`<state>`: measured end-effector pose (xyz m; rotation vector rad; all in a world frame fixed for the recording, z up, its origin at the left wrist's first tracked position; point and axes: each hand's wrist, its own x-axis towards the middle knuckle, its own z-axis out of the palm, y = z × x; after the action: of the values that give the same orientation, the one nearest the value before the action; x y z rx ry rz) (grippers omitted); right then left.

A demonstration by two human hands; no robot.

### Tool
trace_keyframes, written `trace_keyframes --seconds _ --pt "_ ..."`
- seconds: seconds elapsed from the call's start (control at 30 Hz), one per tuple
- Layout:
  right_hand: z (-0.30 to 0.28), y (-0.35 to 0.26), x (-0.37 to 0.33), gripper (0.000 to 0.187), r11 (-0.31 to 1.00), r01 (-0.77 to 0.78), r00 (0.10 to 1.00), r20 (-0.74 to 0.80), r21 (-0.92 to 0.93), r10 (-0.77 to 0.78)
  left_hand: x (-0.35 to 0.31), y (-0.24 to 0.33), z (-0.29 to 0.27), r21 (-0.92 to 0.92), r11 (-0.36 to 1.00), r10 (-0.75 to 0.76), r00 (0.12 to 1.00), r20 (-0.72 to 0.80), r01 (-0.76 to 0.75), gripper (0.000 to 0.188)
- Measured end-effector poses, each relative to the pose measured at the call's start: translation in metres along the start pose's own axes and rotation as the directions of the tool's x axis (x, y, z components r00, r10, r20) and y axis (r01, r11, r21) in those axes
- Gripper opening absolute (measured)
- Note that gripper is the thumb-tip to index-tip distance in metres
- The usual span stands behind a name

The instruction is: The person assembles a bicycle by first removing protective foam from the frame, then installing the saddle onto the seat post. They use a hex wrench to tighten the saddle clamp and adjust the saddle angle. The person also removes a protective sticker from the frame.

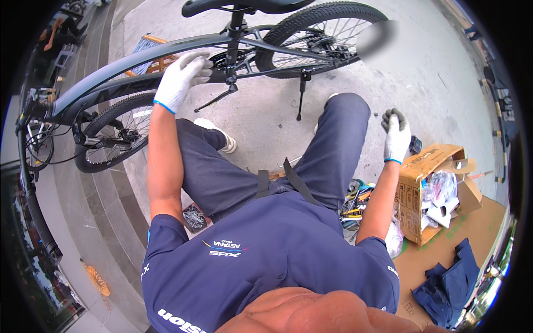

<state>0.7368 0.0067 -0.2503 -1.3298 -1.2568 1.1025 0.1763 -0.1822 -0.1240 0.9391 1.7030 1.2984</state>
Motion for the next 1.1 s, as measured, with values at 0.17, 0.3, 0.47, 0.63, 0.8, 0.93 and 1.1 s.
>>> trace_keyframes --seconds 0.17,0.3,0.47,0.63,0.8,0.93,1.1 --pt "-0.125 0.219 -0.115 0.044 0.783 -0.616 0.776 -0.103 0.081 0.622 0.011 -0.004 -0.034 0.436 0.898 -0.157 0.971 0.183 0.063 0.045" --pt "-0.153 0.317 -0.229 0.028 0.591 -0.794 0.593 -0.399 -0.144 0.699 0.024 -0.049 -0.049 0.423 0.892 -0.285 0.926 0.248 0.162 0.046" --pt "-0.127 0.325 -0.321 0.024 0.375 -0.788 0.409 0.041 -0.489 0.912 0.035 -0.088 -0.068 0.491 0.823 -0.4 0.905 0.144 0.286 0.04" --pt "-0.082 0.317 -0.333 0.051 0.405 -0.385 0.471 0.2 -0.829 0.859 0.031 -0.087 -0.074 0.458 0.824 -0.443 0.883 0.154 0.334 0.04" --pt "-0.057 0.299 -0.315 0.037 0.439 -0.266 0.569 0.228 -0.858 0.79 0.026 -0.088 -0.071 0.498 0.78 -0.499 0.856 0.132 0.378 0.043" --pt "-0.052 0.281 -0.302 0.036 0.498 -0.446 0.578 0.186 -0.744 0.795 0.028 -0.09 -0.075 0.508 0.768 -0.51 0.852 0.117 0.389 0.045" --pt "-0.058 0.288 -0.313 0.037 0.436 -0.483 0.556 0.119 -0.759 0.823 0.027 -0.092 -0.08 0.516 0.756 -0.522 0.847 0.103 0.403 0.045"
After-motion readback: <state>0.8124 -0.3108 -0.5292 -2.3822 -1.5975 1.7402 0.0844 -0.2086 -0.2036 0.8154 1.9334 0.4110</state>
